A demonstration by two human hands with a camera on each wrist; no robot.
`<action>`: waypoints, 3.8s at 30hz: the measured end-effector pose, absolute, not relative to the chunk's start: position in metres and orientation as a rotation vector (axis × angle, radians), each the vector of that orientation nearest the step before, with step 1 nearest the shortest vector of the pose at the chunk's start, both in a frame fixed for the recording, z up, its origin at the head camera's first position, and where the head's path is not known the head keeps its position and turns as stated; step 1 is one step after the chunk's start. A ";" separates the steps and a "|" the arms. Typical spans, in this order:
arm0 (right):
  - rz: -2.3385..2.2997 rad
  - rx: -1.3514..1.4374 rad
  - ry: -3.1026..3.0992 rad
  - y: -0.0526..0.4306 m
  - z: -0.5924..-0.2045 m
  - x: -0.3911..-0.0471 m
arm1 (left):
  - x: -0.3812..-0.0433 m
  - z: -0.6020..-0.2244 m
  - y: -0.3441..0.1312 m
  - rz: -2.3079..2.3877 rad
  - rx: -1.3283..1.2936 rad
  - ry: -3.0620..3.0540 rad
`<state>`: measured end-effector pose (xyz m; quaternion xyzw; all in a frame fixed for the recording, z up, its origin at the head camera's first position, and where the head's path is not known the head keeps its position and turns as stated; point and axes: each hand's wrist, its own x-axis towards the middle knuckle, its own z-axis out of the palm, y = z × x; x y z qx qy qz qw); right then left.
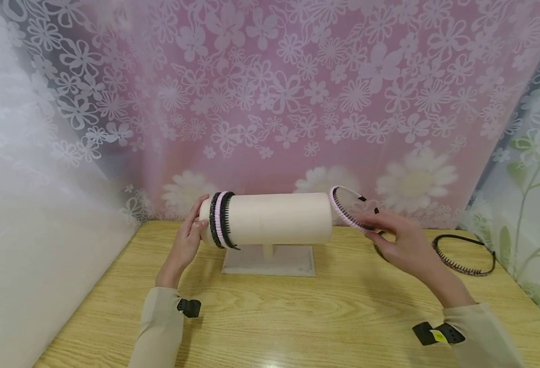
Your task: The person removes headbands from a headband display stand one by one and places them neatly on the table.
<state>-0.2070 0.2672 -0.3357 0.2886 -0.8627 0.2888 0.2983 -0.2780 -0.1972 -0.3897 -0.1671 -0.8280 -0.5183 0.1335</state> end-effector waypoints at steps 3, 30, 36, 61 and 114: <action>0.737 0.765 -2.292 0.271 -0.339 -0.206 | -0.278 -0.390 -0.198 -1.498 -0.473 -2.404; 0.589 0.785 -2.341 0.280 -0.394 -0.212 | -0.280 -0.390 -0.198 -1.499 -0.474 -2.402; 0.579 0.788 -2.378 0.278 -0.405 -0.215 | -0.279 -0.389 -0.198 -1.484 -0.468 -2.413; 0.558 0.801 -2.632 0.275 -0.421 -0.233 | -0.278 -0.390 -0.197 -1.502 -0.449 -2.405; 0.839 0.599 -2.846 0.293 -0.430 -0.249 | -0.281 -0.391 -0.199 -1.504 -0.491 -2.395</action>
